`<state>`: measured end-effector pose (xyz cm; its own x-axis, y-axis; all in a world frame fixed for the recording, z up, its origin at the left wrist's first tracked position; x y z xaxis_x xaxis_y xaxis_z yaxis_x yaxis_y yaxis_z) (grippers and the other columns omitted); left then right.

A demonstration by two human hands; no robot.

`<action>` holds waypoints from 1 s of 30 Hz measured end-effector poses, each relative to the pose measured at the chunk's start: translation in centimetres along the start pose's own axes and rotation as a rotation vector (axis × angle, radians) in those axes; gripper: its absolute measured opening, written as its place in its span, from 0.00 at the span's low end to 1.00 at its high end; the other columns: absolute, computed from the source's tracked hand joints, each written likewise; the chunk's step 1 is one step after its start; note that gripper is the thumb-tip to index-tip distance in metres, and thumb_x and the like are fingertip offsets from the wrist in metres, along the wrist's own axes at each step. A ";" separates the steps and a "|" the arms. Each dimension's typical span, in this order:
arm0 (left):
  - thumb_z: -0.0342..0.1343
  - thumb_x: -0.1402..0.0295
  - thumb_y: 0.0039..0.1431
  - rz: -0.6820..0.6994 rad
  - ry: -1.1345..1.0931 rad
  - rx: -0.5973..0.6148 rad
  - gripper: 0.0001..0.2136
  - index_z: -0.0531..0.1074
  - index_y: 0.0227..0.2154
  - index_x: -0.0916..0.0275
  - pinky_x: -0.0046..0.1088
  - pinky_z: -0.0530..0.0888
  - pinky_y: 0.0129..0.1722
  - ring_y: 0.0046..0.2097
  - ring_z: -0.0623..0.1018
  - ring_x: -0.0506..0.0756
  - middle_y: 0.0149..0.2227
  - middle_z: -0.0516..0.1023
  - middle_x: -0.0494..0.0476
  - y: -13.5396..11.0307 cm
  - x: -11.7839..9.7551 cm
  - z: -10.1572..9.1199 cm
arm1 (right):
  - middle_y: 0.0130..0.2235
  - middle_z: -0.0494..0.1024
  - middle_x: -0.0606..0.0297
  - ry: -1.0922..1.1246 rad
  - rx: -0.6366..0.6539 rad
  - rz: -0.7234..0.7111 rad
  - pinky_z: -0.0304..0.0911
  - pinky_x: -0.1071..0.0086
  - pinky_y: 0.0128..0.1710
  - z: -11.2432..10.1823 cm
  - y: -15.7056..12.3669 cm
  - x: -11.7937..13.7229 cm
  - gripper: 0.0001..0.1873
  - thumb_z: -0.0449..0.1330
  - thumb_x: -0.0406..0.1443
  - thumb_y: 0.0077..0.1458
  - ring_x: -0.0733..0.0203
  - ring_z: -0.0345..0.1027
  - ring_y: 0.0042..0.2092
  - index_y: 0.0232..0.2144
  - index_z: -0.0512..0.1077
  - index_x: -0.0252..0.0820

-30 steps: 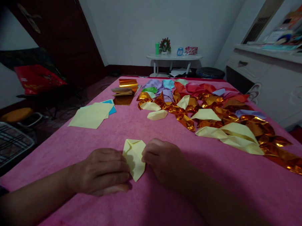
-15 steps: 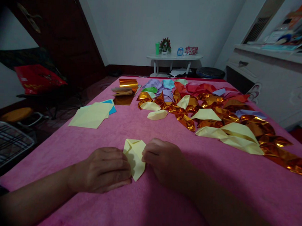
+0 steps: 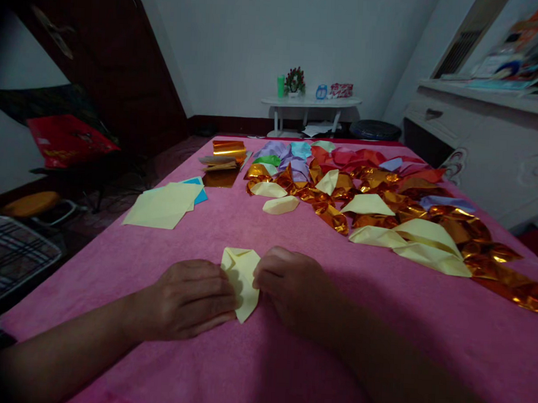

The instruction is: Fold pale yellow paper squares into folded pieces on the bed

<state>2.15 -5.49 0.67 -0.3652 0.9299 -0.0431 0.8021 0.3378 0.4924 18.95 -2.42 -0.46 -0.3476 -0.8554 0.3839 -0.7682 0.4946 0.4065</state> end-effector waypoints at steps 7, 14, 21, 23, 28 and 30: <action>0.52 0.71 0.60 -0.006 0.006 -0.007 0.05 0.72 0.31 0.64 0.25 0.71 0.34 0.32 0.74 0.50 0.28 0.74 0.55 0.0 0.0 0.0 | 0.34 0.75 0.60 0.002 0.002 -0.003 0.59 0.67 0.34 0.0 0.1 0.0 0.09 0.51 0.26 0.57 0.60 0.64 0.36 0.33 0.71 0.37; 0.50 0.71 0.61 -0.030 -0.011 0.026 0.06 0.72 0.31 0.64 0.26 0.71 0.34 0.34 0.74 0.51 0.28 0.74 0.56 0.0 0.1 0.3 | 0.35 0.75 0.60 -0.001 0.007 0.000 0.59 0.67 0.35 0.0 0.1 0.1 0.09 0.51 0.27 0.58 0.61 0.64 0.36 0.33 0.71 0.38; 0.51 0.71 0.60 -0.047 -0.026 0.071 0.05 0.72 0.33 0.64 0.27 0.69 0.33 0.33 0.72 0.51 0.28 0.73 0.55 -0.1 0.2 0.6 | 0.35 0.74 0.60 -0.006 0.009 0.003 0.59 0.67 0.35 0.0 0.0 0.0 0.09 0.51 0.27 0.58 0.61 0.64 0.36 0.33 0.71 0.39; 0.52 0.71 0.60 -0.051 -0.029 0.087 0.05 0.72 0.33 0.64 0.28 0.68 0.32 0.32 0.72 0.52 0.28 0.73 0.55 0.0 0.2 0.6 | 0.35 0.74 0.60 -0.005 0.005 0.001 0.59 0.67 0.35 0.0 0.0 0.0 0.09 0.51 0.27 0.58 0.61 0.64 0.36 0.34 0.71 0.39; 0.51 0.70 0.61 -0.071 -0.053 0.107 0.06 0.72 0.34 0.65 0.28 0.67 0.32 0.33 0.72 0.52 0.30 0.73 0.56 0.0 0.3 0.6 | 0.35 0.74 0.60 0.013 0.001 0.005 0.59 0.68 0.34 0.0 0.2 -0.1 0.09 0.51 0.26 0.57 0.61 0.64 0.36 0.34 0.71 0.38; 0.51 0.70 0.61 -0.076 -0.068 0.110 0.06 0.72 0.35 0.65 0.28 0.67 0.32 0.34 0.72 0.52 0.31 0.74 0.56 0.0 0.4 0.6 | 0.35 0.74 0.60 0.023 0.006 0.012 0.59 0.68 0.34 0.1 0.2 -0.1 0.09 0.52 0.26 0.56 0.61 0.64 0.36 0.34 0.71 0.37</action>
Point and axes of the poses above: each hand's wrist, its own y-axis towards the middle knuckle, its own z-axis out of the palm, x = y × z, the point moved 4 cm from there along y, towards the middle knuckle
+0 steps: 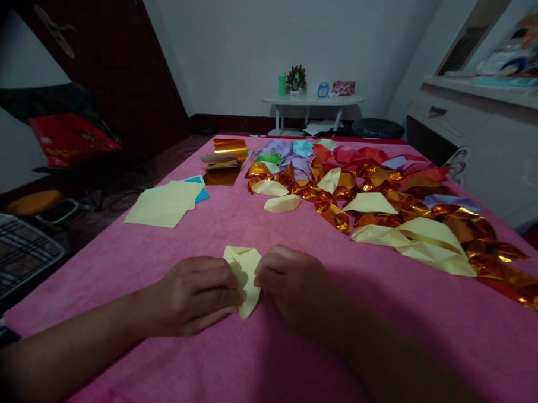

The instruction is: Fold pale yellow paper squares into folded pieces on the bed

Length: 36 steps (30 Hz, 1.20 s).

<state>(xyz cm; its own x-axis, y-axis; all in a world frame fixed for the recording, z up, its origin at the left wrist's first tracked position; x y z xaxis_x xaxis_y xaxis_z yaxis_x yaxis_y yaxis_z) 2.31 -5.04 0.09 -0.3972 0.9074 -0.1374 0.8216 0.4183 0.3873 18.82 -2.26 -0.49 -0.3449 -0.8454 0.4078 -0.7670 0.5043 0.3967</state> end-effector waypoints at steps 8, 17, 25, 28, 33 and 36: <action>0.50 0.69 0.61 -0.007 0.004 -0.001 0.06 0.71 0.36 0.64 0.29 0.67 0.32 0.35 0.72 0.52 0.31 0.73 0.56 0.0 0.1 0.0 | 0.35 0.74 0.61 0.022 0.001 -0.002 0.58 0.67 0.35 0.0 -0.2 -0.1 0.08 0.52 0.26 0.56 0.61 0.63 0.36 0.35 0.70 0.38; 0.50 0.67 0.61 -0.003 0.005 0.007 0.08 0.71 0.38 0.64 0.30 0.68 0.33 0.36 0.72 0.54 0.33 0.73 0.57 0.0 0.1 0.1 | 0.35 0.74 0.61 0.003 0.016 0.006 0.58 0.67 0.36 0.1 -0.1 -0.2 0.09 0.52 0.25 0.55 0.60 0.63 0.37 0.35 0.70 0.39; 0.51 0.62 0.61 -0.002 -0.006 0.010 0.10 0.71 0.37 0.64 0.30 0.68 0.34 0.36 0.72 0.54 0.33 0.73 0.58 -0.1 0.2 0.3 | 0.34 0.74 0.61 0.024 0.011 0.000 0.59 0.67 0.35 -0.1 -0.1 -0.1 0.10 0.52 0.24 0.54 0.60 0.63 0.36 0.35 0.70 0.39; 0.51 0.59 0.60 -0.006 -0.015 0.013 0.13 0.71 0.36 0.65 0.30 0.68 0.33 0.35 0.72 0.54 0.32 0.73 0.57 0.0 0.2 0.3 | 0.35 0.74 0.61 0.031 0.010 0.000 0.58 0.66 0.35 0.0 -0.1 -0.1 0.10 0.51 0.24 0.55 0.60 0.63 0.36 0.35 0.70 0.39; 0.51 0.61 0.61 -0.008 -0.002 -0.003 0.11 0.71 0.36 0.64 0.30 0.67 0.33 0.35 0.72 0.54 0.32 0.73 0.57 0.0 0.1 0.2 | 0.35 0.74 0.61 0.039 0.012 0.005 0.58 0.66 0.35 0.1 -0.2 -0.2 0.10 0.52 0.25 0.55 0.60 0.63 0.37 0.36 0.69 0.39; 0.51 0.62 0.61 -0.007 0.004 -0.001 0.10 0.71 0.35 0.64 0.30 0.67 0.33 0.34 0.71 0.53 0.32 0.73 0.56 0.1 0.1 0.2 | 0.35 0.74 0.61 0.037 0.010 0.005 0.58 0.66 0.35 0.0 -0.2 -0.2 0.10 0.52 0.25 0.55 0.60 0.63 0.36 0.35 0.70 0.40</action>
Point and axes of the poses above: each hand's wrist, its own y-axis towards the middle knuckle, its own z-axis out of the palm, x = y × z, the point moved 4 cm from there along y, towards the middle knuckle
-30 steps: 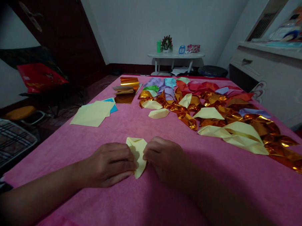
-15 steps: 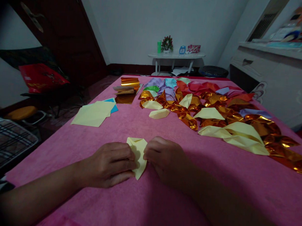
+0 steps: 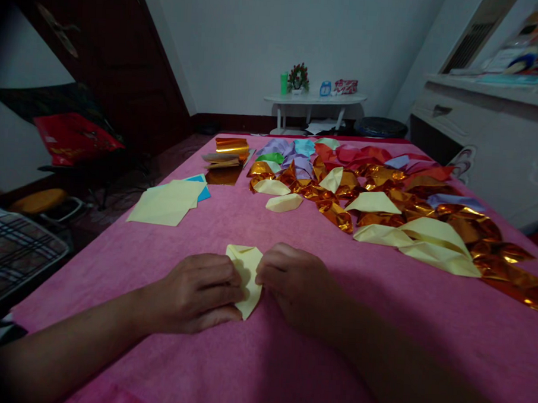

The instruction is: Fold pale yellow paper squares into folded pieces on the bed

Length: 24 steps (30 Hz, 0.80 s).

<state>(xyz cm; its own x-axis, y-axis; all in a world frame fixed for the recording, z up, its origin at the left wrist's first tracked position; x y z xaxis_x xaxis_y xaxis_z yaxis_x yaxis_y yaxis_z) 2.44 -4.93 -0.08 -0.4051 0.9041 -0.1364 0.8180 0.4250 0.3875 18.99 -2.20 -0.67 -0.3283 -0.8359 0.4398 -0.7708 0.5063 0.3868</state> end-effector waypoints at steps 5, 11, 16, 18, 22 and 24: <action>0.51 0.62 0.61 0.003 0.001 0.016 0.10 0.71 0.34 0.64 0.29 0.66 0.32 0.34 0.70 0.53 0.31 0.72 0.56 0.1 0.0 -0.1 | 0.34 0.74 0.61 -0.013 -0.007 0.001 0.58 0.67 0.35 -0.1 0.2 0.2 0.10 0.52 0.25 0.55 0.60 0.63 0.36 0.35 0.70 0.39; 0.50 0.62 0.62 0.008 0.019 0.008 0.10 0.71 0.34 0.64 0.29 0.67 0.32 0.33 0.70 0.52 0.30 0.71 0.55 0.1 -0.1 -0.1 | 0.35 0.74 0.61 -0.001 0.000 0.003 0.58 0.67 0.35 -0.2 0.2 0.1 0.11 0.52 0.24 0.53 0.60 0.63 0.37 0.35 0.69 0.40; 0.51 0.64 0.61 0.017 0.022 0.003 0.09 0.70 0.35 0.65 0.29 0.66 0.31 0.33 0.70 0.52 0.31 0.72 0.56 -0.1 0.0 0.0 | 0.35 0.74 0.62 -0.001 0.008 0.005 0.58 0.66 0.36 0.0 0.0 -0.1 0.12 0.52 0.23 0.52 0.59 0.62 0.37 0.36 0.69 0.39; 0.50 0.66 0.61 0.013 0.033 0.004 0.08 0.70 0.35 0.64 0.29 0.66 0.31 0.33 0.70 0.52 0.31 0.72 0.55 -0.1 0.0 0.0 | 0.35 0.74 0.61 -0.002 0.002 -0.005 0.58 0.66 0.36 0.0 0.0 0.0 0.11 0.52 0.23 0.52 0.59 0.63 0.37 0.36 0.69 0.40; 0.49 0.67 0.62 0.001 0.042 -0.004 0.07 0.70 0.35 0.63 0.28 0.67 0.32 0.33 0.70 0.52 0.30 0.72 0.55 -0.1 0.0 0.0 | 0.34 0.74 0.61 -0.003 -0.015 -0.024 0.59 0.66 0.35 -0.1 0.1 0.1 0.09 0.52 0.26 0.55 0.60 0.63 0.36 0.36 0.69 0.40; 0.49 0.66 0.62 -0.012 0.035 -0.010 0.08 0.71 0.36 0.63 0.28 0.67 0.32 0.33 0.71 0.52 0.31 0.72 0.55 -0.1 0.0 0.0 | 0.34 0.74 0.61 -0.007 -0.015 -0.021 0.59 0.66 0.36 -0.1 0.1 0.1 0.09 0.52 0.26 0.56 0.60 0.64 0.37 0.35 0.69 0.40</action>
Point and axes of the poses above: each hand's wrist, its own y-axis towards the middle knuckle, its own z-axis out of the palm, x = y × z, the point moved 4 cm from there along y, towards the middle knuckle
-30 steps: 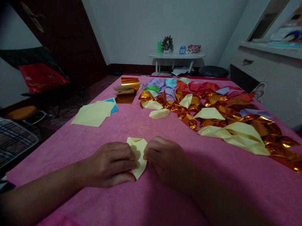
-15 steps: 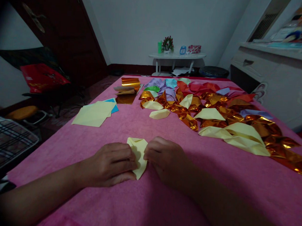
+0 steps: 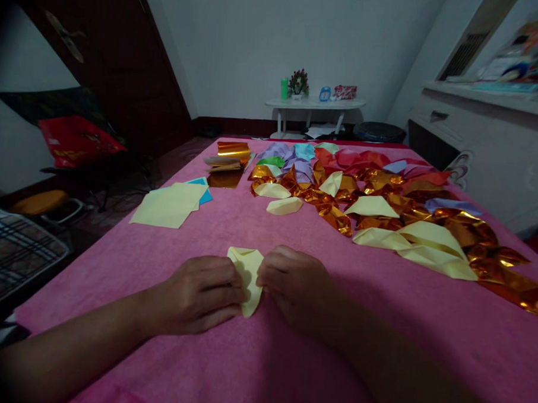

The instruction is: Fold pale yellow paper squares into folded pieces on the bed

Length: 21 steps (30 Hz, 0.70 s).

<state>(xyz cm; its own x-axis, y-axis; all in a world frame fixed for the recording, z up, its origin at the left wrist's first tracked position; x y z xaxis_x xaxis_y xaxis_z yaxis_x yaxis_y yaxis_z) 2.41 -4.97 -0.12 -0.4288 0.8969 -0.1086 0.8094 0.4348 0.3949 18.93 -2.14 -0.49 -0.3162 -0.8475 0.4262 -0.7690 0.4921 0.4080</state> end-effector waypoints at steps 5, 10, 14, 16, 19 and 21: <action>0.50 0.66 0.61 -0.063 -0.055 -0.032 0.08 0.72 0.37 0.62 0.29 0.68 0.34 0.35 0.72 0.52 0.32 0.73 0.56 0.0 0.2 0.3 | 0.34 0.73 0.61 0.020 0.010 0.012 0.58 0.65 0.36 0.0 0.0 0.0 0.05 0.54 0.29 0.56 0.59 0.63 0.37 0.34 0.69 0.40; 0.51 0.70 0.59 -0.161 -0.191 -0.046 0.06 0.73 0.33 0.63 0.28 0.68 0.34 0.33 0.72 0.52 0.31 0.73 0.55 0.2 0.6 0.4 | 0.37 0.72 0.61 0.039 0.019 0.020 0.57 0.65 0.37 -0.1 0.0 0.2 0.05 0.55 0.28 0.56 0.59 0.62 0.38 0.33 0.70 0.40; 0.51 0.73 0.56 -0.230 -0.320 -0.046 0.05 0.72 0.29 0.64 0.27 0.66 0.32 0.31 0.70 0.51 0.28 0.71 0.54 0.4 0.8 0.2 | 0.37 0.69 0.61 0.021 0.018 0.072 0.55 0.67 0.34 -0.2 0.1 0.3 0.04 0.56 0.28 0.54 0.61 0.61 0.37 0.31 0.70 0.39; 0.52 0.74 0.55 -0.264 -0.355 -0.035 0.05 0.71 0.27 0.65 0.27 0.66 0.31 0.31 0.70 0.51 0.27 0.71 0.54 0.5 0.9 0.2 | 0.34 0.68 0.63 0.019 0.033 0.097 0.54 0.67 0.33 -0.1 0.0 0.3 0.04 0.56 0.29 0.54 0.62 0.60 0.35 0.30 0.71 0.39; 0.52 0.74 0.53 -0.318 -0.382 -0.029 0.04 0.70 0.25 0.65 0.27 0.66 0.31 0.30 0.70 0.51 0.26 0.71 0.54 0.4 1.1 0.3 | 0.32 0.68 0.64 0.028 0.059 0.111 0.53 0.67 0.34 0.1 0.0 0.3 0.03 0.56 0.31 0.55 0.62 0.60 0.34 0.30 0.71 0.39; 0.53 0.73 0.53 -0.341 -0.406 -0.033 0.04 0.71 0.25 0.65 0.26 0.66 0.31 0.30 0.70 0.50 0.26 0.71 0.54 0.3 1.2 0.4 | 0.31 0.68 0.64 0.035 0.058 0.122 0.53 0.67 0.34 0.2 0.0 0.2 0.04 0.56 0.32 0.56 0.62 0.60 0.34 0.30 0.71 0.39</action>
<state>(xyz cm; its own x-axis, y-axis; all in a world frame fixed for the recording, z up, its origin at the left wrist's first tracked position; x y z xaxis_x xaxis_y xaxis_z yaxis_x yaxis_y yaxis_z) 2.30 -3.76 -0.47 -0.4700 0.6670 -0.5781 0.6353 0.7103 0.3031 18.79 -2.38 -0.55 -0.3906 -0.7744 0.4977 -0.7571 0.5778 0.3048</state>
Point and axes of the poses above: each hand's wrist, its own y-axis towards the middle knuckle, its own z-axis out of the palm, x = y × z, the point moved 4 cm from there along y, towards the middle knuckle
